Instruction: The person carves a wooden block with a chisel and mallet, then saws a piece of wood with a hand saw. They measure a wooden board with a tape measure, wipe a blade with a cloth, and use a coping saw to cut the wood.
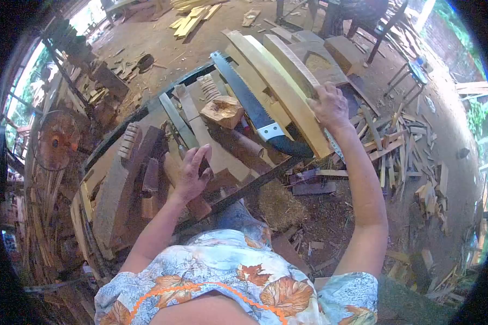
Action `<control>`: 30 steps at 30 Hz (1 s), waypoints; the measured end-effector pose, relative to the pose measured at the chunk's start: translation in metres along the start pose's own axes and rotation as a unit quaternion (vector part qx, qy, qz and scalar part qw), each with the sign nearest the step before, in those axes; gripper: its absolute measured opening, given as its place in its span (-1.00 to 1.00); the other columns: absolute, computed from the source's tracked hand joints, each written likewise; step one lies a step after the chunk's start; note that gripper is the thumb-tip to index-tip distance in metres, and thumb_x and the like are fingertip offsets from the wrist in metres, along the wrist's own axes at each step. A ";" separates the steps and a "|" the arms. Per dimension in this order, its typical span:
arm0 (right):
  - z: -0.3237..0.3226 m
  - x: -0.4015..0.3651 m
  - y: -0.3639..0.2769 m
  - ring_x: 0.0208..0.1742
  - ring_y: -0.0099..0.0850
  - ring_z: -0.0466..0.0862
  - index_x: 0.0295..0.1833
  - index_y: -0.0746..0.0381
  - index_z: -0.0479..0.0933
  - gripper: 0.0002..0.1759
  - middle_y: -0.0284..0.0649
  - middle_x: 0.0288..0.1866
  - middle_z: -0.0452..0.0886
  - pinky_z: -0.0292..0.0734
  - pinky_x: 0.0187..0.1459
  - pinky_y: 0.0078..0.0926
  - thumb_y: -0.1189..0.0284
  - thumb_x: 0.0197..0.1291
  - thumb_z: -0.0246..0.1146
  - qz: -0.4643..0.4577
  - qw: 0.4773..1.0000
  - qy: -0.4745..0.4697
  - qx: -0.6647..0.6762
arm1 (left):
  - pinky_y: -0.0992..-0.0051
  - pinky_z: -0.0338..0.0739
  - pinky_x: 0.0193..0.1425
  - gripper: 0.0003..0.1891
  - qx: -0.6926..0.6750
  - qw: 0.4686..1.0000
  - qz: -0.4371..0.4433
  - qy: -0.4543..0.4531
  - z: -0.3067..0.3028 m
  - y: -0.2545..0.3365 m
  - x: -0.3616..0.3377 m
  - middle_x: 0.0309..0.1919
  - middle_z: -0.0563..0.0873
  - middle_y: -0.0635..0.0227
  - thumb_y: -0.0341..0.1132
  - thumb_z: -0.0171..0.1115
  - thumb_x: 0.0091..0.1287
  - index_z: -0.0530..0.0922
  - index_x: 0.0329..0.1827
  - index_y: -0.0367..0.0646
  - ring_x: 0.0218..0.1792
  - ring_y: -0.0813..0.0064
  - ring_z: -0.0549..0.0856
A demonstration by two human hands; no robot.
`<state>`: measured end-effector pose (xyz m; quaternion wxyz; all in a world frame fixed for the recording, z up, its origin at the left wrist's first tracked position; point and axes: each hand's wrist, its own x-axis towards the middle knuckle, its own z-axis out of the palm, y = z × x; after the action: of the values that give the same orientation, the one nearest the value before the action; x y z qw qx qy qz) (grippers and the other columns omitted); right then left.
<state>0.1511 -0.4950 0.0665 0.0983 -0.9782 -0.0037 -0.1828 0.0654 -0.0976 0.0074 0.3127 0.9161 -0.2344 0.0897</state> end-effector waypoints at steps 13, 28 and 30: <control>-0.032 -0.104 -0.137 -0.19 -0.25 0.56 -0.45 0.21 0.51 -0.79 -0.18 -0.27 0.58 0.36 0.03 -0.28 0.32 0.10 0.31 -0.286 0.943 0.050 0.164 | 0.25 0.47 0.14 -0.28 -0.016 0.999 0.030 0.027 0.003 0.002 -0.003 0.04 0.49 0.10 -0.64 0.23 -0.05 0.35 0.30 -0.07 0.07 0.03 0.54; 0.025 -0.184 -0.207 -0.12 -0.09 0.54 -0.33 0.27 0.50 -0.80 -0.10 -0.21 0.56 0.45 -0.07 -0.19 0.41 0.00 0.35 -0.307 0.885 -0.108 0.334 | 0.16 0.38 0.31 -0.61 0.016 0.983 0.069 0.168 -0.039 -0.006 -0.041 -0.02 0.57 0.11 -0.49 0.23 0.06 0.54 0.02 -0.15 0.18 0.06 0.51; 0.038 -0.202 -0.219 -0.15 -0.10 0.55 -0.34 0.27 0.51 -0.81 -0.10 -0.24 0.57 0.47 -0.10 -0.21 0.44 -0.01 0.37 -0.307 0.874 -0.142 0.350 | 0.09 0.36 0.31 -0.60 0.051 0.974 0.058 0.214 -0.057 -0.016 -0.048 -0.04 0.57 0.14 -0.45 0.25 0.05 0.55 0.02 -0.12 0.17 0.04 0.51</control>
<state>-0.0332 -0.2670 0.0012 0.3715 -0.8451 -0.3812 -0.0498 0.0301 -0.0339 0.0293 0.3023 0.8753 -0.2104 0.3133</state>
